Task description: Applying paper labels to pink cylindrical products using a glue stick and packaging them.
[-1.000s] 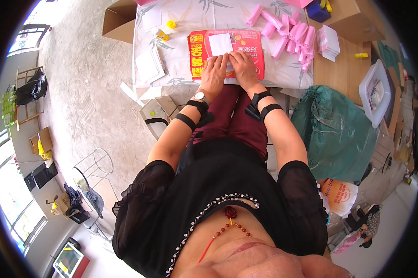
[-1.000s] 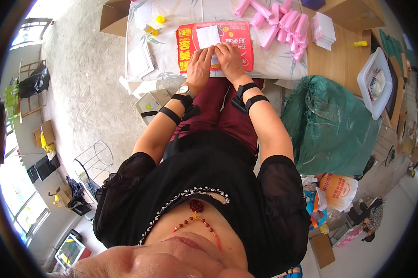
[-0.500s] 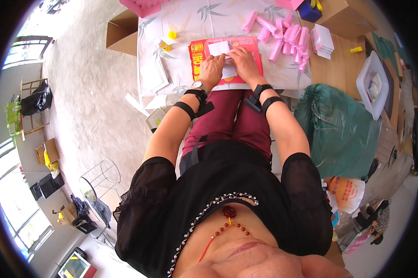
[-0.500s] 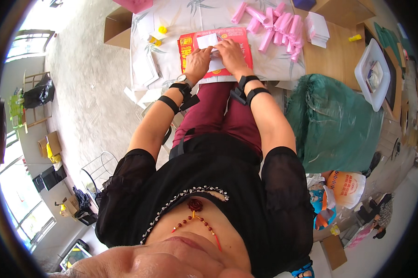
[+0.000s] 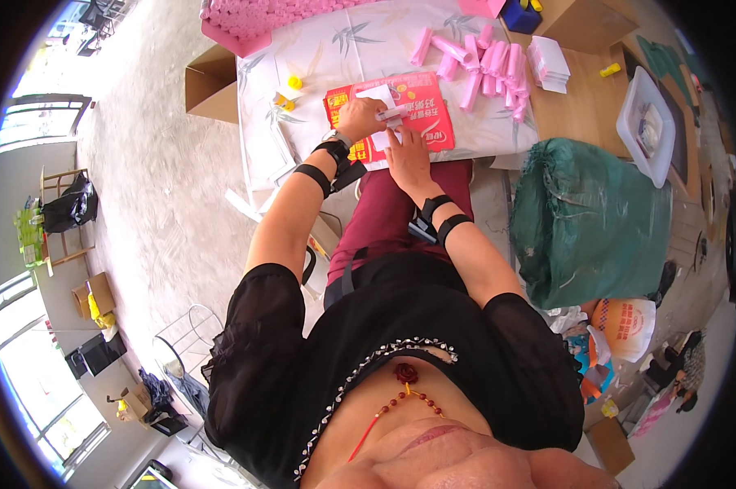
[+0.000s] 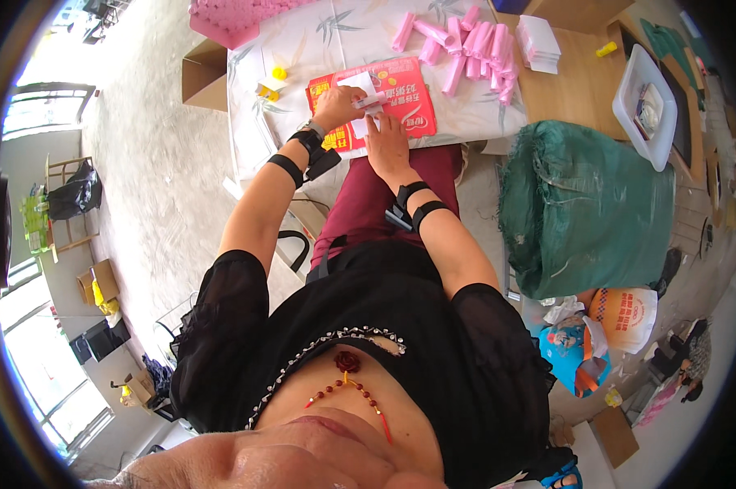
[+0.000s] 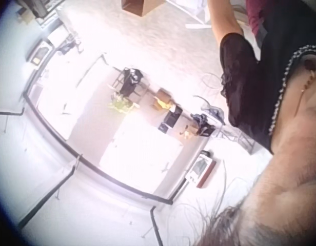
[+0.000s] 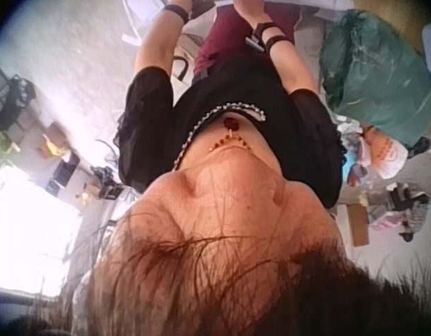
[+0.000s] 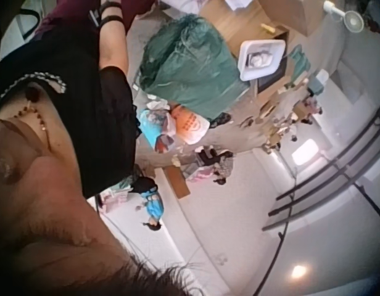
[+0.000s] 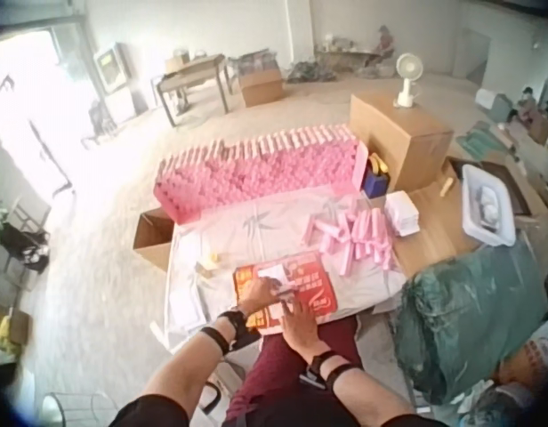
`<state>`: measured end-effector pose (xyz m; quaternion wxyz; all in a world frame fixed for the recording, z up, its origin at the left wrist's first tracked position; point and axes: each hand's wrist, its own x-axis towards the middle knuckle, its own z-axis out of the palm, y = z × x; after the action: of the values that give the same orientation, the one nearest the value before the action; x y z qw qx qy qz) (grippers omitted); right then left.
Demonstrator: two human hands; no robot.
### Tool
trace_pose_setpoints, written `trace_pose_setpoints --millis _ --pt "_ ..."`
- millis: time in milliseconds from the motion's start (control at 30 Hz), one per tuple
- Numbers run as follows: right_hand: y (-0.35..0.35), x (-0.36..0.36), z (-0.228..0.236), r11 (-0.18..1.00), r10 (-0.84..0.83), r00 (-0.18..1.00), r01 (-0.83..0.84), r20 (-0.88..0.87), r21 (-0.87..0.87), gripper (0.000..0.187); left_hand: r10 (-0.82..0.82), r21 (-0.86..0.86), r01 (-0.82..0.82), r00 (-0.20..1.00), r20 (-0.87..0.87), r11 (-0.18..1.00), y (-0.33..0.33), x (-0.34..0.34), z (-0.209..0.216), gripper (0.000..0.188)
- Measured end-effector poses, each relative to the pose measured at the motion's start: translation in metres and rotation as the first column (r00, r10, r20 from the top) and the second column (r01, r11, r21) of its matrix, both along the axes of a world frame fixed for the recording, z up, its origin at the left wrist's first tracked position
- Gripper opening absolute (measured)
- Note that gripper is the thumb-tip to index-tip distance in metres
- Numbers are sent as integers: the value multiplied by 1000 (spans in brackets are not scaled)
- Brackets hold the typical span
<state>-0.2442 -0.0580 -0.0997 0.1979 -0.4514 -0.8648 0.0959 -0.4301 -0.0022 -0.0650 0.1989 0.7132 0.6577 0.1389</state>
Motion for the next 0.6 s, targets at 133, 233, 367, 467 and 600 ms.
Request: trace_pose_setpoints --millis 133,233,367,467,600 --pt "-3 -20 15 998 61 997 -61 -36 -7 50 135 -52 -125 925 354 991 6 -72 -16 41" --pt "0 -10 4 997 59 997 -57 -43 45 48 383 -321 -210 565 731 923 2 -97 -1 42" --pt "5 2 8 992 116 993 -115 6 -60 47 457 -306 -475 244 855 825 -27 -106 38 45" --pt "14 -12 35 975 137 886 -200 -443 -99 44 268 -36 -555 343 900 831 -46 -89 76 47" --pt "-18 -44 147 888 -200 339 -334 -919 -316 30 289 573 -487 868 404 660 -91 4 159 41"
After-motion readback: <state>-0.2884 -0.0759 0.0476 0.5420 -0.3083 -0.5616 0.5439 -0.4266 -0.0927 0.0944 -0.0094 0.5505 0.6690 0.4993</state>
